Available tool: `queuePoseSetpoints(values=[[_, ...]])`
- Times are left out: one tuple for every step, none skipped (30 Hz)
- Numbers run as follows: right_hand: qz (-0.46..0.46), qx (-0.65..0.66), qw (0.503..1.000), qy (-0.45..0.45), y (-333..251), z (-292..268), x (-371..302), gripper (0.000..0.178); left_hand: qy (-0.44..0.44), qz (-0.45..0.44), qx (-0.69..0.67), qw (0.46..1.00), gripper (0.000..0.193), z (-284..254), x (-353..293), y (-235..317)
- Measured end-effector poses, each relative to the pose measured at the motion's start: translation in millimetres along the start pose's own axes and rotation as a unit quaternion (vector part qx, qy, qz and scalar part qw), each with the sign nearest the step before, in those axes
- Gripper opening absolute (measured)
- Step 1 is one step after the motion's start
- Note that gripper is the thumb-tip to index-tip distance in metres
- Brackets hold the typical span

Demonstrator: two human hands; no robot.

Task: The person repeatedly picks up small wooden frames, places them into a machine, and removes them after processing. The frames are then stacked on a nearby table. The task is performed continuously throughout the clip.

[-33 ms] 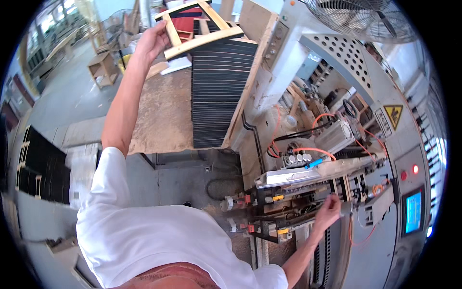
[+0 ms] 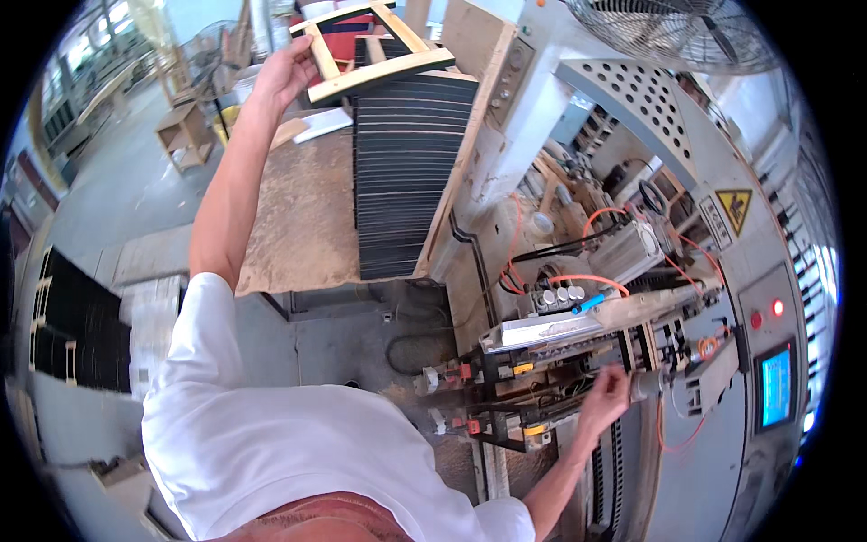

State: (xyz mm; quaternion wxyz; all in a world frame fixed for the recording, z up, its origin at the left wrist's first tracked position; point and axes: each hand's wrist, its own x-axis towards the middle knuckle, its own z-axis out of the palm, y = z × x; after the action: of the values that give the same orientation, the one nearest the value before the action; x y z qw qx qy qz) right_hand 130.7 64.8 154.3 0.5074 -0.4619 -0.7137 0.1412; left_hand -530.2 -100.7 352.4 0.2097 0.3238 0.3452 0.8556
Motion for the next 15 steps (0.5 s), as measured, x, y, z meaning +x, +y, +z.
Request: queuePoseSetpoints(values=[[0.001,0.023,1.000,-0.018,-19,7,-23,0.008,-0.008,-0.012,0.018,1.000,0.026,4,15,-5],[0.030,0.014,0.999,-0.039,-30,16,-47,0.007,0.008,-0.014,0.032,0.999,0.025,13,26,-11],[0.053,0.014,0.996,-0.065,-38,30,-68,0.006,0.014,-0.026,0.054,0.998,0.027,-3,54,-22],[0.070,0.024,0.993,-0.097,-50,45,-86,0.007,0.007,-0.036,0.065,0.997,0.029,-18,81,-36],[0.088,0.034,0.987,-0.133,-53,57,-105,0.008,0.002,-0.047,0.078,0.996,0.032,-29,97,-48],[0.118,0.030,0.979,-0.167,-37,66,-129,0.010,0.012,-0.031,0.103,0.994,0.035,-19,98,-67],[0.141,0.031,0.968,-0.203,-15,77,-154,0.012,0.033,-0.034,0.177,0.983,0.036,-4,90,-73],[0.162,0.035,0.963,-0.212,-5,88,-177,0.011,0.032,-0.025,0.184,0.982,0.038,9,81,-75],[0.183,0.039,0.957,-0.222,1,100,-201,0.011,0.044,-0.024,0.166,0.985,0.039,22,73,-80],[0.194,0.035,0.945,-0.260,4,110,-220,0.013,0.066,0.000,0.197,0.978,0.040,26,65,-78],[0.204,0.030,0.932,-0.298,8,119,-237,0.014,0.083,0.027,0.193,0.977,0.040,29,58,-74],[0.190,-0.014,0.929,-0.316,22,125,-258,0.016,0.077,0.053,0.187,0.978,0.040,33,45,-72],[0.171,-0.052,0.926,-0.332,32,134,-275,0.017,0.068,0.085,0.182,0.977,0.040,36,29,-64],[0.187,-0.051,0.918,-0.346,44,140,-290,0.018,0.044,0.147,0.193,0.969,0.039,35,14,-63],[0.204,-0.048,0.907,-0.364,48,148,-302,0.018,0.022,0.207,0.209,0.956,0.039,30,-3,-62]])
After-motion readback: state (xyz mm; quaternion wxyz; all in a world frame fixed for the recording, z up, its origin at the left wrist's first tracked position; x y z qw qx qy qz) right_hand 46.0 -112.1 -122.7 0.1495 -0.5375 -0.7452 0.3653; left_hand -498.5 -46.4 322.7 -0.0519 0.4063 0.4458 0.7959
